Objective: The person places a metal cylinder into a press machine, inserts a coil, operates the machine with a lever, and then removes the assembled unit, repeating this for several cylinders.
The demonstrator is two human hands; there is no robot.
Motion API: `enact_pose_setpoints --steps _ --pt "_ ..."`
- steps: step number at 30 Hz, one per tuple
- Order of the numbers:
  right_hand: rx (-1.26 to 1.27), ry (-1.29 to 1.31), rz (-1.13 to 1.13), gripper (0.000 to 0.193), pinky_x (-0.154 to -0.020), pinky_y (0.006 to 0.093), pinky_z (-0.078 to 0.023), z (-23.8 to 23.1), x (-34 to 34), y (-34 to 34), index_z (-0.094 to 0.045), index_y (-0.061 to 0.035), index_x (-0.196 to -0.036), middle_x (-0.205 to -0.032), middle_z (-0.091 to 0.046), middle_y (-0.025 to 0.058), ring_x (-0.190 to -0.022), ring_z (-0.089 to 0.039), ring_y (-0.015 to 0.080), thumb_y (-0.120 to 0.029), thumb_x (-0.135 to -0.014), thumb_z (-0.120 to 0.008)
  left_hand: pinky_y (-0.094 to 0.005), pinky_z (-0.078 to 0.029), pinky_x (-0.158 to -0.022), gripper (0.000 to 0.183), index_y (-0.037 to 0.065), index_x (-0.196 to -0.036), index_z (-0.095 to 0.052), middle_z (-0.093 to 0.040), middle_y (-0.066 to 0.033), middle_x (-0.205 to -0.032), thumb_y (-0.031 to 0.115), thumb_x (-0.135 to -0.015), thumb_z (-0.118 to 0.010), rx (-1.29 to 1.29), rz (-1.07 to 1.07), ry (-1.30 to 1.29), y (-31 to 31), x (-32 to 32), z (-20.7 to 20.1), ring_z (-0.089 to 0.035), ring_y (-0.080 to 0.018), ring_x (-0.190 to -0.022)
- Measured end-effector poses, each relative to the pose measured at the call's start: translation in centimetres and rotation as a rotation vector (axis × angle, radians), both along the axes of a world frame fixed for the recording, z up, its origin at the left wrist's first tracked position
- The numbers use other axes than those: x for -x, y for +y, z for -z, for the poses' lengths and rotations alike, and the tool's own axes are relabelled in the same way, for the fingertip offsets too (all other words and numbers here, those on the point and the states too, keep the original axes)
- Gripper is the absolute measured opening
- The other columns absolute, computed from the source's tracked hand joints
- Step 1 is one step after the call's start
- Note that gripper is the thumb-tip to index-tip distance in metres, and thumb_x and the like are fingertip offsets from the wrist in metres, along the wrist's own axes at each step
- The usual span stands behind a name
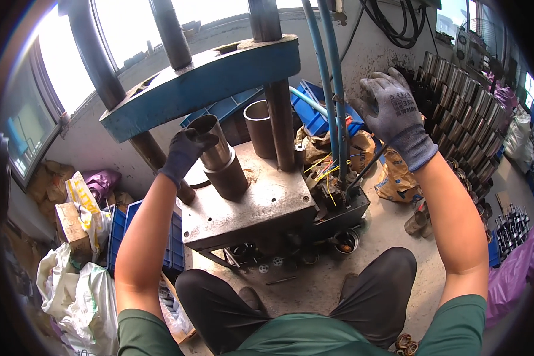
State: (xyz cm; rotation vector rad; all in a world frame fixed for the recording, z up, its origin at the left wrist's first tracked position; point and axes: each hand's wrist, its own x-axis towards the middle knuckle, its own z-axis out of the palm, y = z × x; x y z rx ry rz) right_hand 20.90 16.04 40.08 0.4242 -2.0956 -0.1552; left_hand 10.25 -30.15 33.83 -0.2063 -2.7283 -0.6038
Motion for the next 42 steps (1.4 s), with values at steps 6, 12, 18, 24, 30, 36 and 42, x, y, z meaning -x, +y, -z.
enact_pose_setpoints --steps 6,12,18,24,30,36,42 --pt "0.068 -0.105 0.035 0.040 -0.113 0.0486 -0.044 0.2 0.0 0.7 -0.070 -0.0011 -0.121 -0.121 -0.070 0.0211 -0.120 -0.063 0.0383 -0.027 -0.090 -0.072 -0.0408 -0.055 -0.097 0.057 0.008 -0.111 -0.079 -0.077 -0.0184 -0.111 0.054 -0.078 -0.084 -0.035 -0.003 0.065 -0.3 0.1 0.6 -0.073 -0.0336 -0.105" --pt "0.155 -0.206 0.103 0.040 -0.103 0.0462 -0.052 0.0 -0.9 0.2 -0.068 -0.0025 -0.122 -0.119 -0.071 0.0183 -0.117 -0.065 0.0359 -0.026 -0.090 -0.069 -0.0397 -0.057 -0.085 0.059 0.006 -0.108 -0.079 -0.077 -0.0181 -0.102 0.053 -0.074 -0.087 -0.324 0.225 0.358 0.3 -0.4 1.0 -0.074 -0.0325 -0.094" --pt "0.135 -0.240 0.135 0.039 -0.102 0.0466 -0.053 0.2 -1.9 0.0 -0.069 -0.0039 -0.124 -0.121 -0.071 0.0174 -0.116 -0.065 0.0359 -0.024 -0.091 -0.067 -0.0411 -0.059 -0.083 0.046 0.007 -0.092 -0.075 -0.068 -0.0201 -0.124 0.048 -0.074 -0.088 -0.024 0.177 0.493 3.0 -4.8 1.1 -0.073 -0.0348 -0.099" --pt "-0.017 -0.202 0.095 0.040 -0.119 0.0527 -0.035 1.3 -7.4 0.6 -0.068 -0.0021 -0.123 -0.122 -0.070 0.0166 -0.124 -0.062 0.0356 -0.020 -0.087 -0.071 -0.0383 -0.058 -0.083 0.033 0.002 -0.088 -0.073 -0.064 -0.0214 -0.133 0.019 -0.068 -0.093 -0.509 0.145 0.784 0.9 -10.9 6.1 -0.069 -0.0345 -0.109" --pt "-0.209 -0.360 -0.004 0.044 -0.119 0.0690 -0.029 5.1 -17.4 -1.6 -0.067 -0.0024 -0.117 -0.118 -0.068 0.0130 -0.129 -0.058 0.0397 -0.016 -0.077 -0.077 -0.0423 -0.053 -0.096 0.034 -0.003 -0.084 -0.067 -0.064 -0.0225 -0.130 0.017 -0.071 -0.091 -0.618 -0.023 0.624 -4.7 -11.9 11.9 -0.064 -0.0384 -0.114" --pt "-0.152 -0.593 -0.348 0.050 -0.114 0.0640 -0.036 7.8 -20.5 -8.8 -0.069 -0.0053 -0.117 -0.125 -0.068 0.0106 -0.126 -0.061 0.0356 -0.024 -0.072 -0.081 -0.0417 -0.055 -0.095 0.052 0.000 -0.100 -0.077 -0.067 -0.0221 -0.124 0.036 -0.067 -0.094 -0.336 -0.200 0.379 -6.7 -9.8 15.1 -0.066 -0.0376 -0.111" --pt "-0.019 -0.691 -0.579 0.051 -0.106 0.0536 -0.048 15.5 -12.3 -12.6 -0.067 -0.0037 -0.124 -0.125 -0.068 0.0142 -0.124 -0.062 0.0362 -0.022 -0.078 -0.079 -0.0424 -0.055 -0.096 0.060 0.000 -0.109 -0.077 -0.066 -0.0220 -0.126 0.044 -0.071 -0.091 -0.303 -0.291 0.159 -6.1 -8.9 15.4 -0.066 -0.0367 -0.113"
